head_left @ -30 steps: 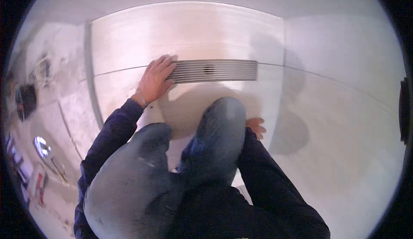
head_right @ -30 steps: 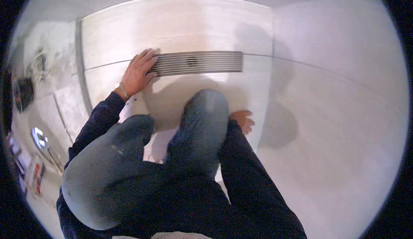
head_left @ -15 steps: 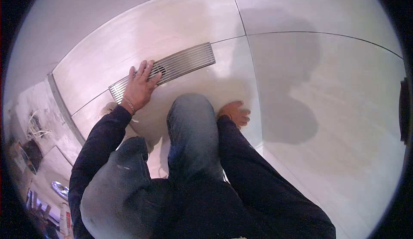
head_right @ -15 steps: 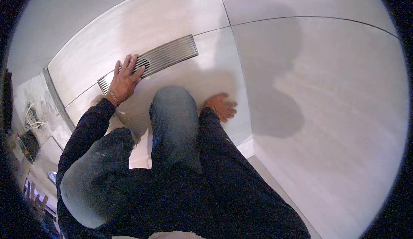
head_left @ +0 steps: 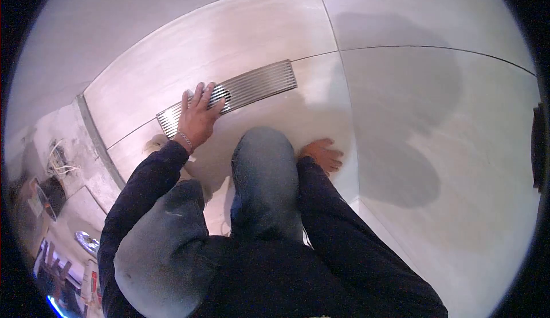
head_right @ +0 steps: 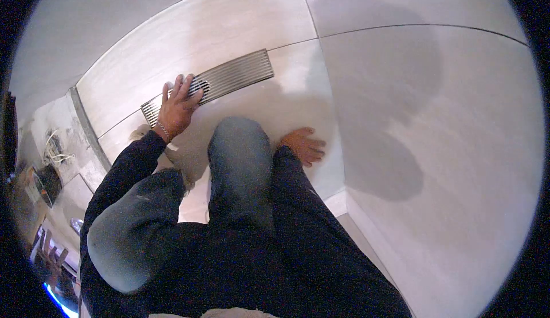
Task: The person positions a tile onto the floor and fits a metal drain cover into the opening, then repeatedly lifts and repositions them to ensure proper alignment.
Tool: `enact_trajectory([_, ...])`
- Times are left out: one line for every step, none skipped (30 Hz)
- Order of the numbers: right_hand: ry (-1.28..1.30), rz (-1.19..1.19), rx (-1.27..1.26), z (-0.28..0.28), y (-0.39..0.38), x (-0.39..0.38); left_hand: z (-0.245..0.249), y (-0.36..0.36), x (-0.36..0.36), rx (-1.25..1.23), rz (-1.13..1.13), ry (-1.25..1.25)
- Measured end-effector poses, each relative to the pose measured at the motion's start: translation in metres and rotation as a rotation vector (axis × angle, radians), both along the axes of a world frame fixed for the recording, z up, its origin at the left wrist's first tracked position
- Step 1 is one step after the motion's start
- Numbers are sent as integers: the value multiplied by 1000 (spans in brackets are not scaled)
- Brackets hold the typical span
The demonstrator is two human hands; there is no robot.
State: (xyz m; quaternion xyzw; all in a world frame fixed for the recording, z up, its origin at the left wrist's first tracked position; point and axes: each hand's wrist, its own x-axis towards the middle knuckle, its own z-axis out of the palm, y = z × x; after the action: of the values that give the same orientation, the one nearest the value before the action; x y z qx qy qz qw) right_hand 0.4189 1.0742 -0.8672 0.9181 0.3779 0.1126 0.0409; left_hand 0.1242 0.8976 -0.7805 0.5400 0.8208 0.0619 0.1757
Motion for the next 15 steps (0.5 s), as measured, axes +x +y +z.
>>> enact_trajectory([-1, 4, -2, 3, 0, -2, -1, 0, 0, -13, 7, 11])
enact_trajectory([-1, 10, -6, 5, 0, -5, -3, 1, 1, -15, 3, 9])
enact_trajectory([2, 24, -16, 13, -1, -7, -4, -1, 1, -24, 6, 10])
enact_trajectory([9, 43, -33, 18, 1, -7, -7, -2, 3, -17, 0, 17])
enact_trajectory([19, 65, -54, 23, 3, -8, -9, -5, 4, -15, -4, 25])
enact_trajectory([26, 89, -75, 36, 1, -19, -12, -8, 5, 40, 23, -6])
enact_trajectory([81, 109, -127, 46, 1, -22, -18, -12, 6, 41, 26, 12])
enact_trajectory([101, 134, -153, 42, -1, -20, -15, -16, 6, 70, 39, 15])
enact_trajectory([74, 142, -133, 35, -1, -16, -17, -21, 7, 96, 45, 7])
enact_trajectory([47, 149, -109, 25, 1, -10, -14, -25, 6, 74, 66, 26])
enact_trajectory([18, 152, -82, 14, 3, -4, -12, -30, 6, 85, 96, 2])
enact_trajectory([-14, 151, -51, 4, 5, 4, -9, -34, 5, 100, 123, -25])
enact_trajectory([-47, 149, -16, -7, 8, 12, -9, -39, 2, 74, 165, -8])
enact_trajectory([-67, 141, -4, -16, 10, 21, -8, -45, 0, 65, 176, 1])
enact_trajectory([-84, 129, 12, -26, 9, 24, -9, -50, 0, 68, 209, 15])
